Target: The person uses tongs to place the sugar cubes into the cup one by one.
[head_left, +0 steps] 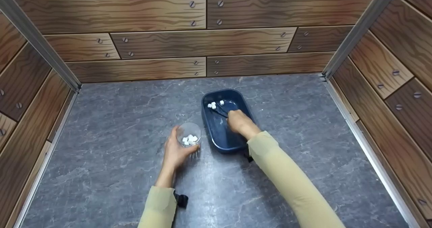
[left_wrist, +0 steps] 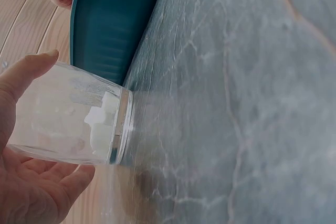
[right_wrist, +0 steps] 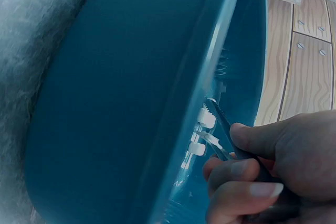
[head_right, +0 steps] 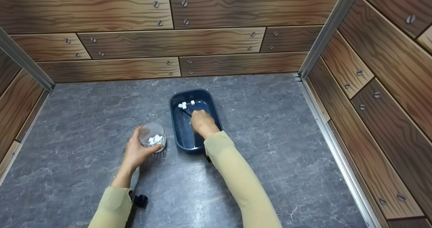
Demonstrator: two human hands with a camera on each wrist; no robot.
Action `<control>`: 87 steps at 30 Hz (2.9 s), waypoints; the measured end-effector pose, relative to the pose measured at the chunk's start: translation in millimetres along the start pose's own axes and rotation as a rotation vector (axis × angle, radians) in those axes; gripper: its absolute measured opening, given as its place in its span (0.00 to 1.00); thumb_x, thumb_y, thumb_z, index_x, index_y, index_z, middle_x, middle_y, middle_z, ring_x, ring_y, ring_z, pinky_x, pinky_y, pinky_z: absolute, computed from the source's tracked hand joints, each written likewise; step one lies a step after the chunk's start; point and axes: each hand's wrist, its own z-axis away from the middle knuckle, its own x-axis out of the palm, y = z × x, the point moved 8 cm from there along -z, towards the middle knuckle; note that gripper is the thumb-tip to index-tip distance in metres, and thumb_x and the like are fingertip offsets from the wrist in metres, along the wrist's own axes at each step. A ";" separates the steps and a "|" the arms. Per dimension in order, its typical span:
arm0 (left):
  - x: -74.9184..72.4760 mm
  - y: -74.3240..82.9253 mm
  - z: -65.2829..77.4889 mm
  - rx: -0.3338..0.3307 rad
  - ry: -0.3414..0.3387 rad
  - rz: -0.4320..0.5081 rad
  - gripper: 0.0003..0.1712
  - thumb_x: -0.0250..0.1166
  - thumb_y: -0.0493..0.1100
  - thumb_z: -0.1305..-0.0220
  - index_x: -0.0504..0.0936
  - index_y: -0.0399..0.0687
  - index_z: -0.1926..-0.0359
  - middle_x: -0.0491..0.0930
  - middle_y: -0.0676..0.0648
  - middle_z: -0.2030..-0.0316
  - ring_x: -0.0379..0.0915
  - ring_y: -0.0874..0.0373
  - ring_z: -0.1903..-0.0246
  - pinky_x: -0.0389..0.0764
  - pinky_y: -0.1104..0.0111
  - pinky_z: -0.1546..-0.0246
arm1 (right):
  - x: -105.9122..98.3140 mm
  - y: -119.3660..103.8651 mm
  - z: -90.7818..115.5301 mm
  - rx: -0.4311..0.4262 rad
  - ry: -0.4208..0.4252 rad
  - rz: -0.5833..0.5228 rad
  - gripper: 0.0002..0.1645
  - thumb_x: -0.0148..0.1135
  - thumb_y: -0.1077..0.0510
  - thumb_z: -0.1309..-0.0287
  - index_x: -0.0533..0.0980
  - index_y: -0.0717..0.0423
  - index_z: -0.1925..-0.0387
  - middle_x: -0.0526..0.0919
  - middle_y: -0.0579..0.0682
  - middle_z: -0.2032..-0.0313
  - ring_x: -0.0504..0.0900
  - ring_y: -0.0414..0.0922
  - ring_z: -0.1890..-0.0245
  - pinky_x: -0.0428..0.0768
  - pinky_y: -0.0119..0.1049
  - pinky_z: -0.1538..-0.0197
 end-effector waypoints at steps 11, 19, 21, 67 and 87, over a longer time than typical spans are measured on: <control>-0.3 -0.2 -0.8 0.024 0.010 -0.002 0.59 0.83 0.46 0.65 0.62 0.32 0.32 0.70 0.29 0.40 0.67 0.34 0.41 0.67 0.49 0.39 | -3.5 -2.9 -0.1 -0.081 0.022 0.064 0.11 0.56 0.61 0.33 0.79 0.67 0.62 0.83 0.65 0.61 0.83 0.59 0.57 0.81 0.50 0.54; -1.0 1.7 0.0 0.027 0.010 0.007 0.59 0.83 0.47 0.64 0.63 0.32 0.32 0.70 0.29 0.40 0.66 0.34 0.41 0.67 0.49 0.39 | -3.1 -1.9 0.3 -0.060 0.017 0.031 0.10 0.56 0.61 0.33 0.80 0.65 0.62 0.83 0.64 0.62 0.83 0.58 0.58 0.81 0.51 0.56; -1.1 2.3 0.5 0.031 0.013 0.009 0.59 0.83 0.46 0.64 0.63 0.32 0.33 0.71 0.29 0.40 0.67 0.34 0.41 0.67 0.49 0.39 | -2.8 -1.9 0.3 -0.057 0.015 0.031 0.10 0.56 0.61 0.33 0.80 0.64 0.63 0.83 0.64 0.62 0.83 0.58 0.59 0.81 0.51 0.56; 0.2 0.1 -0.6 0.033 0.011 0.005 0.58 0.83 0.45 0.65 0.63 0.33 0.33 0.71 0.28 0.41 0.68 0.34 0.42 0.68 0.49 0.40 | -23.1 23.5 27.0 -0.031 0.058 -0.165 0.12 0.53 0.63 0.31 0.81 0.65 0.57 0.82 0.56 0.69 0.79 0.51 0.67 0.80 0.47 0.60; 0.7 -0.1 -0.1 0.037 0.011 0.007 0.58 0.83 0.45 0.64 0.64 0.34 0.33 0.71 0.29 0.40 0.67 0.34 0.41 0.67 0.49 0.39 | -45.5 -2.5 66.4 -0.158 0.155 -0.284 0.08 0.56 0.63 0.32 0.82 0.59 0.61 0.76 0.49 0.77 0.73 0.46 0.75 0.75 0.40 0.70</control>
